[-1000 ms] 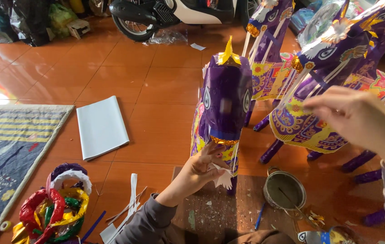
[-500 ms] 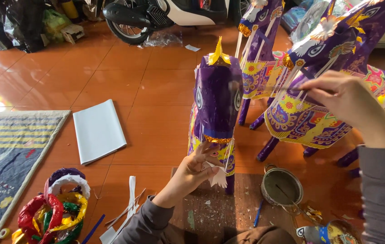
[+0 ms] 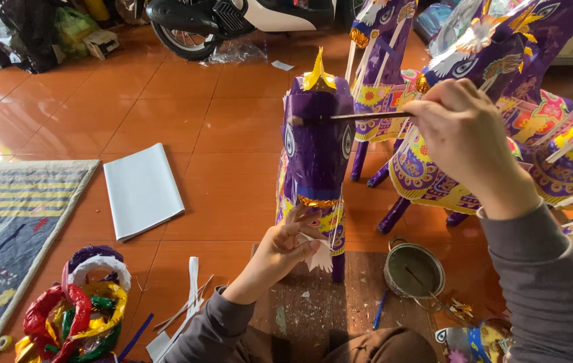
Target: Decorating traditional paper horse models using glue, paper cutouts, and paint.
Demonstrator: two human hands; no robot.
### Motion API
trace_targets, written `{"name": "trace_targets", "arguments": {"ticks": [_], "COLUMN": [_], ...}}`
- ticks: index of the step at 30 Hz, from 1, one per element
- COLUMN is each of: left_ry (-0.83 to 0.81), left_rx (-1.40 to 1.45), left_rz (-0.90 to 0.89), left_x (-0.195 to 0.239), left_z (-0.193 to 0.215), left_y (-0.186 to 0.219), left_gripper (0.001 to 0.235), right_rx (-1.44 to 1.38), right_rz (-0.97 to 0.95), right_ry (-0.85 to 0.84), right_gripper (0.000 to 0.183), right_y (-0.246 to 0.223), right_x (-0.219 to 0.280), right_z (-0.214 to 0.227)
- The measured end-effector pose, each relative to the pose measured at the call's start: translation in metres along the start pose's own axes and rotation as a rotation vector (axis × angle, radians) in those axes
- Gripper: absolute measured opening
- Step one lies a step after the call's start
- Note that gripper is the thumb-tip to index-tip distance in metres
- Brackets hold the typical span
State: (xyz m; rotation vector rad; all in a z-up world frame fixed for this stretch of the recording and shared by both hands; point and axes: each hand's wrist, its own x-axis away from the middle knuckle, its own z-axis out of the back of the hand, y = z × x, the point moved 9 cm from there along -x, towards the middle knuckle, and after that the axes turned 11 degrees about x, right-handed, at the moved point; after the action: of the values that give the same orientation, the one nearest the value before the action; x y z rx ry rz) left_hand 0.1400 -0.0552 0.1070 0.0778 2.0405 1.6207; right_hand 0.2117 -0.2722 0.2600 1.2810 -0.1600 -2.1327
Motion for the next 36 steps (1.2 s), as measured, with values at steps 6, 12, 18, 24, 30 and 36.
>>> {"name": "trace_targets", "arguments": {"ticks": [6,12,18,24,30,36], "left_ry": [0.025,0.047,0.037,0.135,0.096,0.142], "left_rx": [0.037,0.006,0.024,0.110,-0.042,0.007], "left_rz": [0.005,0.039,0.040,0.269,0.249,0.234], "left_x": [0.000,0.001,0.008,0.031,0.027,0.018], "left_z": [0.002,0.003,0.013,0.008,-0.001,-0.011], "left_y": [-0.003,-0.006,-0.019,-0.042,-0.091,-0.091], "left_gripper": [0.004,0.008,0.006,0.011,0.016,0.025], "right_rx": [0.204,-0.091,-0.892,-0.385,-0.282,-1.310], "right_rz": [0.005,-0.118,-0.508,-1.082,-0.810,-0.872], "right_ry": [-0.113,-0.125,-0.274,-1.111,-1.401,-0.184], "right_gripper": [0.017,0.027,0.019,0.030,0.043,0.008], "right_y": [-0.015,-0.011,-0.002,-0.001,-0.078,-0.134], "right_x": [-0.002,0.034,0.136,0.449,0.412,0.181], "right_z": [0.008,-0.010,-0.053,-0.198,-0.167,-0.042]}}
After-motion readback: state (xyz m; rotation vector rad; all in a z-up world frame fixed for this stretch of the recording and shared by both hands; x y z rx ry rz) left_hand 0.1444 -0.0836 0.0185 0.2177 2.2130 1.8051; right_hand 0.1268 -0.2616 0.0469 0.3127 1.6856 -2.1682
